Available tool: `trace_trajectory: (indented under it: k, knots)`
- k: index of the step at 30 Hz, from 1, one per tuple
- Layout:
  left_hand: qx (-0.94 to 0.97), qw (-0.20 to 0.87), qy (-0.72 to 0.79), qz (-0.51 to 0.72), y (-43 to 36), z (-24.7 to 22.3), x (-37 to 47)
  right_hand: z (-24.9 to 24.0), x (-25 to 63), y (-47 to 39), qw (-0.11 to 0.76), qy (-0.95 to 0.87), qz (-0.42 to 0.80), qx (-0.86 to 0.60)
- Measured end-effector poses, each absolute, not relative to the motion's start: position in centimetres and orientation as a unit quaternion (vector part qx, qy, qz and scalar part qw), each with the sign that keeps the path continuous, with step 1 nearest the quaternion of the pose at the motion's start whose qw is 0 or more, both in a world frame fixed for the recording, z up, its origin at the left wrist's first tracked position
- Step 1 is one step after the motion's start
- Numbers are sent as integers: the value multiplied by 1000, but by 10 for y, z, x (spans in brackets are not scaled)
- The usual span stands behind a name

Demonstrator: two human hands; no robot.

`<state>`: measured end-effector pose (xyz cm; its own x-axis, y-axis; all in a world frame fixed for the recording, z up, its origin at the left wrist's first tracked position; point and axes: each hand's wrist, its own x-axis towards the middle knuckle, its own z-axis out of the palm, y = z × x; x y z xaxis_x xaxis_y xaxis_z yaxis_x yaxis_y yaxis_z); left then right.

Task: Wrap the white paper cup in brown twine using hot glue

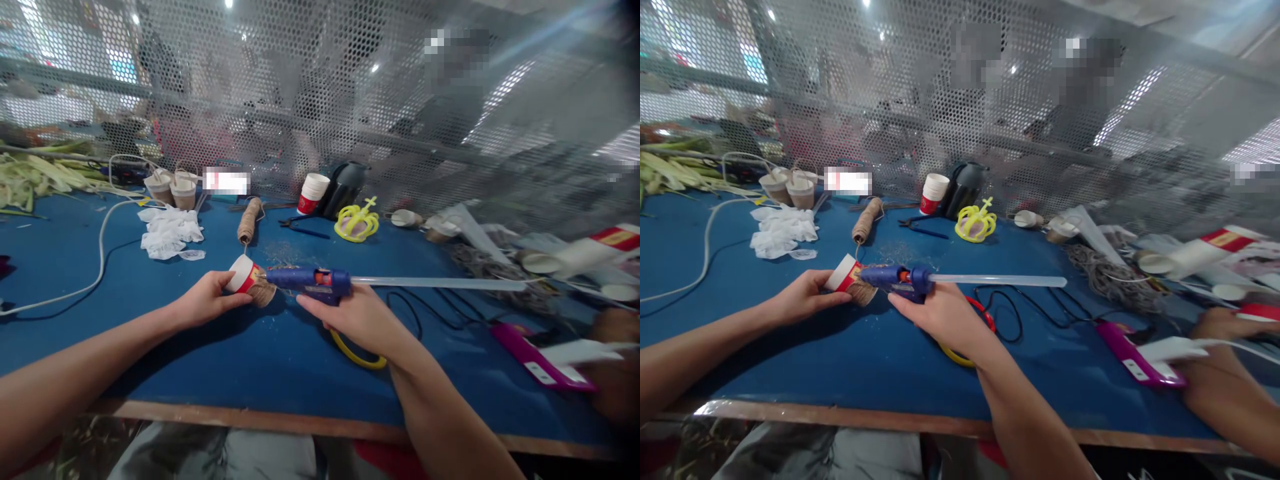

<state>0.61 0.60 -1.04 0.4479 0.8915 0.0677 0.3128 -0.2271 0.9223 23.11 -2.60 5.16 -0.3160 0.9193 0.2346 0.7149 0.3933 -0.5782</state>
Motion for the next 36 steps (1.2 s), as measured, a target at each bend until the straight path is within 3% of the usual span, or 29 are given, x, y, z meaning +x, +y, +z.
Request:
trace_trajectory:
  k: [36]
  knots:
    - [724, 455, 420, 304, 9, -16, 4, 49, 232, -26, 180, -815, 134, -535]
